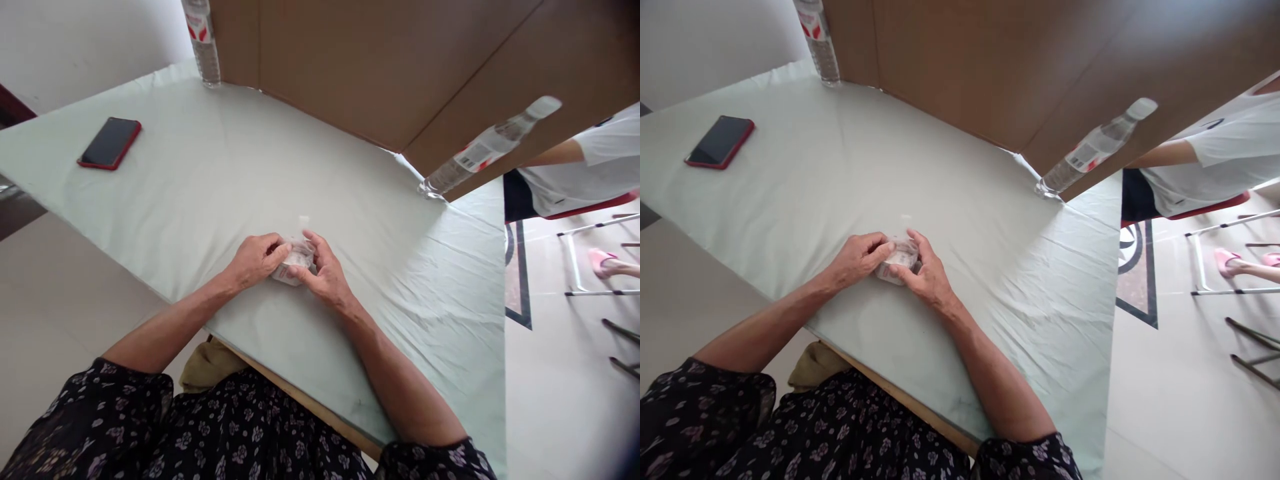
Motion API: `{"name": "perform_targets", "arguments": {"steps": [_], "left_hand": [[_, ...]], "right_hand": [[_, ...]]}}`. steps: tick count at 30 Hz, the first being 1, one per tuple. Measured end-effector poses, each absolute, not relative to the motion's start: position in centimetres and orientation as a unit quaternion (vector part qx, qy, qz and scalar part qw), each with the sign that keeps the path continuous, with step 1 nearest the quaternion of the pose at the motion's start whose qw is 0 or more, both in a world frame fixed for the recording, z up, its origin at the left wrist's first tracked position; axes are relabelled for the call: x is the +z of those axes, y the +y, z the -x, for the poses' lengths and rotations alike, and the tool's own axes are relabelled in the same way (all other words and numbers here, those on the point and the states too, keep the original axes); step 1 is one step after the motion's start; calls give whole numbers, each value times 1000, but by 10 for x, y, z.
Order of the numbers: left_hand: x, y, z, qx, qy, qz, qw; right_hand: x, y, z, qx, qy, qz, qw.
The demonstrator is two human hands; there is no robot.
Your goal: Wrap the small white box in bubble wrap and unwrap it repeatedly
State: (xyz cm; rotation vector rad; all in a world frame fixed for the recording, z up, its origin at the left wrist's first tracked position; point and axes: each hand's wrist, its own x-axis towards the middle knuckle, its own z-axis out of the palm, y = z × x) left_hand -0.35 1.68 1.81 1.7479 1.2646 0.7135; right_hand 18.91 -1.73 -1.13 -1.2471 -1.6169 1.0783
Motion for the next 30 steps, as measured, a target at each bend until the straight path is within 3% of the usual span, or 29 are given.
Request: {"name": "perform_targets", "arguments": {"steps": [2, 6, 8, 30], "left_hand": [[18, 18, 5, 300, 484, -698, 435], [18, 20, 8, 284, 410, -620, 605], [17, 20, 7, 269, 395, -600, 641], [23, 21, 5, 271, 415, -580, 646]], "right_hand": [[-15, -15, -188, 461, -619, 480, 416], [-19, -6, -187, 528, -583, 444, 431], [-20, -4, -189, 513, -585, 451, 438], [-4, 17, -189, 489, -558, 492, 456]]}}
